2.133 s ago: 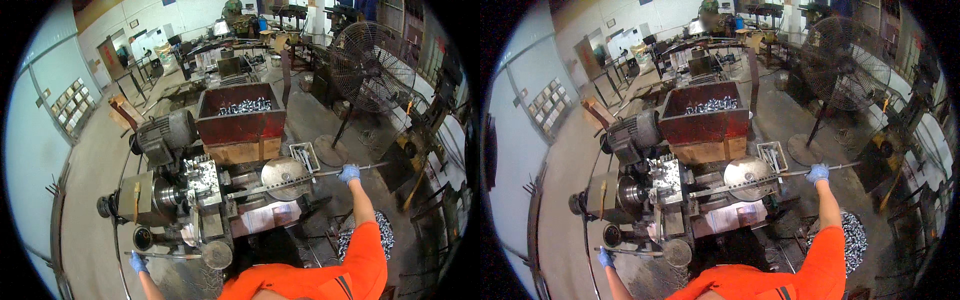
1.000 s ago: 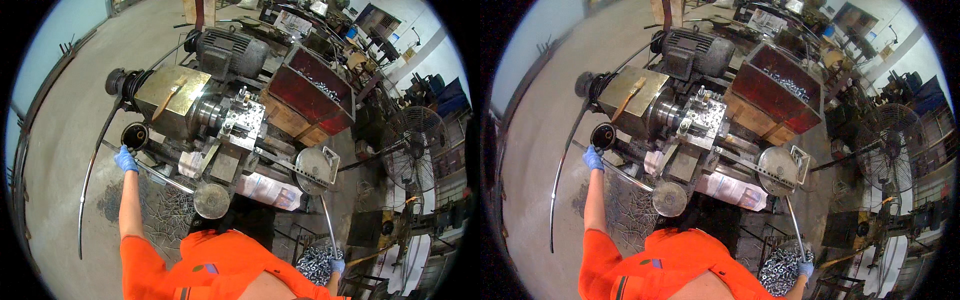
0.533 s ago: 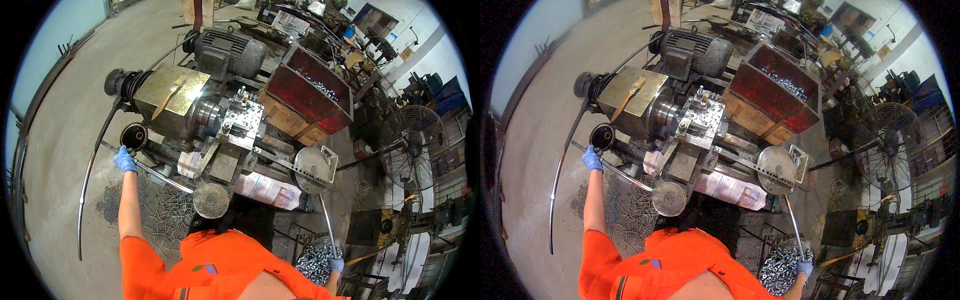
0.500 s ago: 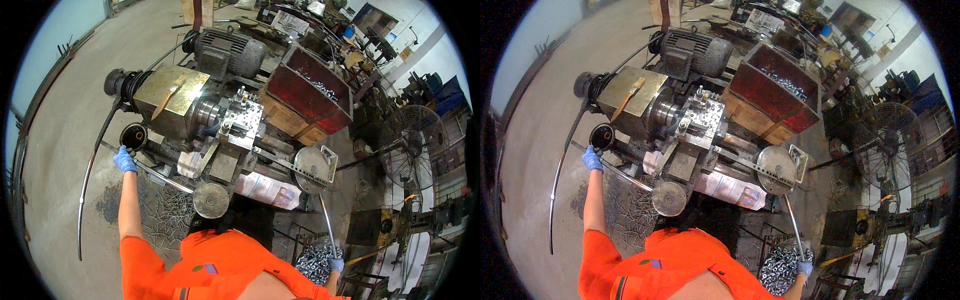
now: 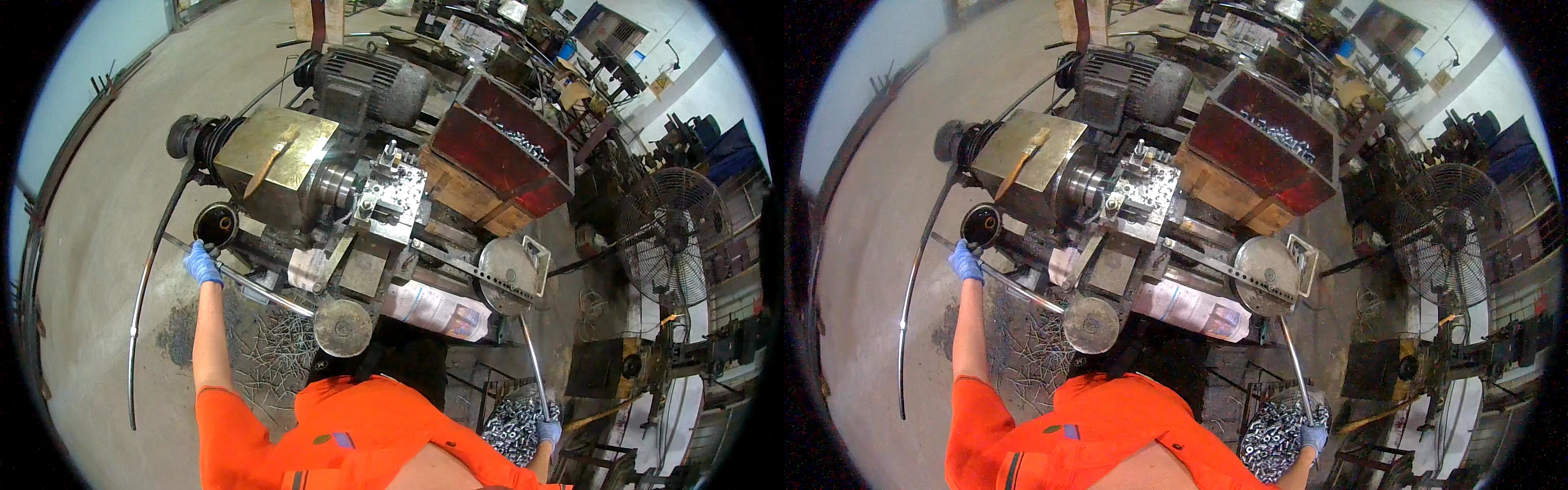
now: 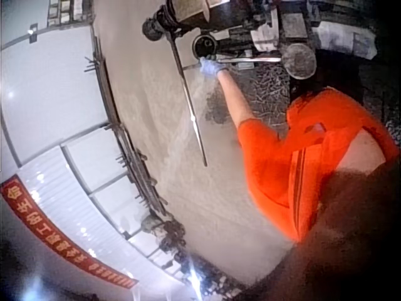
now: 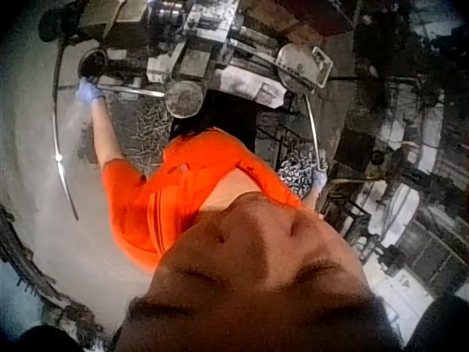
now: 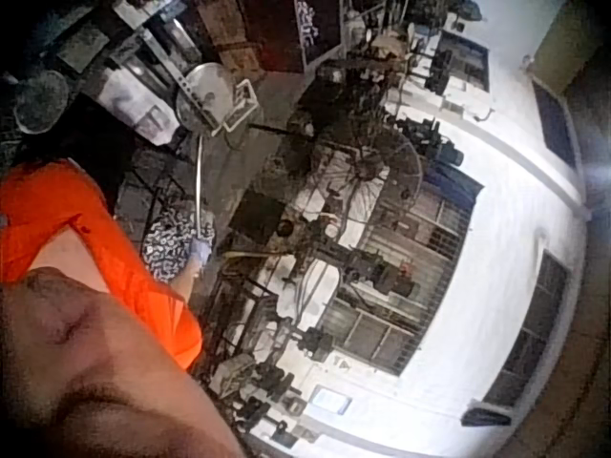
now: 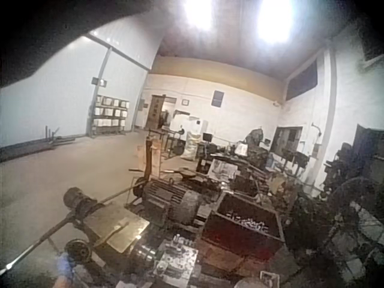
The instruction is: The person operates a metal lathe machine. They insert a metal rod, manipulate levers and handles to machine the part, and then place the finished metal piece into a large circular container on the floor.
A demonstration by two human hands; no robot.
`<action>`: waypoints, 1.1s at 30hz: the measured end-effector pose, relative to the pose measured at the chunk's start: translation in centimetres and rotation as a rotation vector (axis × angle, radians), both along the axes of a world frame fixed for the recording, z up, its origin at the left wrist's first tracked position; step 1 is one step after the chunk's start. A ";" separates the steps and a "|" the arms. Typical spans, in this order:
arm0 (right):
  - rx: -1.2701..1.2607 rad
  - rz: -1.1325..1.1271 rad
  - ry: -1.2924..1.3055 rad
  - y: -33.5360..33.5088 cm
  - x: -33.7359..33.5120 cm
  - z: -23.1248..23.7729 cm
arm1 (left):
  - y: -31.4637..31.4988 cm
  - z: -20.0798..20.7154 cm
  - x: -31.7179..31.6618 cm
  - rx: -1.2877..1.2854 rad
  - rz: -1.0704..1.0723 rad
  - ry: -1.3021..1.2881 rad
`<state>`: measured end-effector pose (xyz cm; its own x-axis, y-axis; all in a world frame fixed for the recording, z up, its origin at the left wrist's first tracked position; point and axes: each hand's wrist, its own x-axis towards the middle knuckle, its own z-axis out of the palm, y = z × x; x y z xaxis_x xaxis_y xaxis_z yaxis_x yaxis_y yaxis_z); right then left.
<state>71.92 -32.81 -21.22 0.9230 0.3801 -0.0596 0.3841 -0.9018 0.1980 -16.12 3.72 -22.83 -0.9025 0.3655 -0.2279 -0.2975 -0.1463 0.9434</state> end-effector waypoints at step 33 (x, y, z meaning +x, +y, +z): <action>0.031 -0.002 0.023 0.0 -2.3 1.1 | 0.2 -0.3 -0.3 0.007 0.018 -0.061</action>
